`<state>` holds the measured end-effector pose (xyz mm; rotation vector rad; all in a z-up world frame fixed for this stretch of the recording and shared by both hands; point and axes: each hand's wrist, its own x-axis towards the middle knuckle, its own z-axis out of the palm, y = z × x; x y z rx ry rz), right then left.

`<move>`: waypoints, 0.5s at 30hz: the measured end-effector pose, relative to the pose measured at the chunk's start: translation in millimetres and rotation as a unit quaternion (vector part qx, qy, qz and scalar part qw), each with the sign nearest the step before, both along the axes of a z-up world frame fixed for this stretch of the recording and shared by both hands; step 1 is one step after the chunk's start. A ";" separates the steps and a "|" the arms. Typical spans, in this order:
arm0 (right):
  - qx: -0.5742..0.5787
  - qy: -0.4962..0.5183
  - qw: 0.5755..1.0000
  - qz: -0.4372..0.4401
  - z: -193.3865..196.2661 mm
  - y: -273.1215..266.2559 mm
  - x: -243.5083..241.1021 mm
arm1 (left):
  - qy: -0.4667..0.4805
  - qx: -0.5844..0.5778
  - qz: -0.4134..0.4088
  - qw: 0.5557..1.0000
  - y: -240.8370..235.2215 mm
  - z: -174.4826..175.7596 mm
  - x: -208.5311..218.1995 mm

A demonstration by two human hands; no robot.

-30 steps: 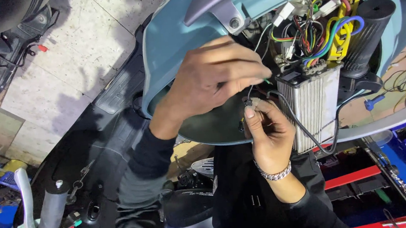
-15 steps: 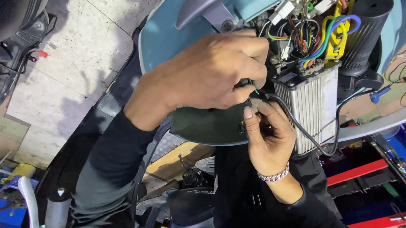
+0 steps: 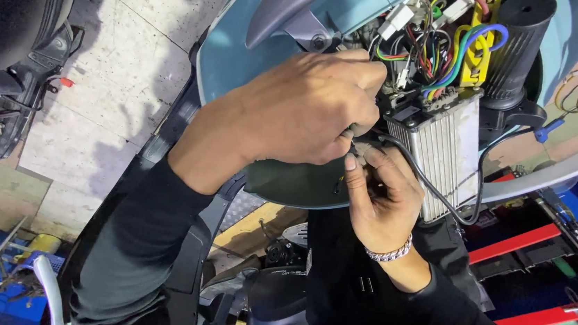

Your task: The person works on the electrical wiring of a light blue scooter with the seat removed. They use pliers to strip and cut wires, then connect them to a silver heat sink component and other connectors within the scooter's under-seat compartment.

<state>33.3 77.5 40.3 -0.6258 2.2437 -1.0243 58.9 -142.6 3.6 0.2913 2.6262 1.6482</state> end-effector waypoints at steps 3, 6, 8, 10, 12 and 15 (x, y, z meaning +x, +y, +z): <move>0.003 -0.003 1.000 0.007 1.4 -2.4 -1.7 | -0.027 -0.010 -0.022 0.999 1.1 0.4 -2.2; 0.016 -0.002 1.000 0.009 1.2 -2.1 -2.2 | -0.018 -0.016 -0.021 0.999 1.0 -0.4 -2.1; 0.014 -0.003 1.000 0.011 2.0 -2.8 -2.7 | -0.025 -0.016 -0.025 0.999 0.5 -0.5 -2.4; 0.014 -0.003 1.000 0.011 1.7 -2.7 -2.7 | -0.028 -0.020 -0.026 0.999 0.1 0.0 -2.3; 0.014 -0.003 1.000 0.010 1.2 -2.8 -2.7 | -0.030 -0.023 -0.028 0.999 -0.4 0.1 -2.7; 0.010 0.004 1.000 0.012 0.6 -3.1 -2.7 | -0.031 -0.022 -0.032 0.999 -0.6 0.1 -3.2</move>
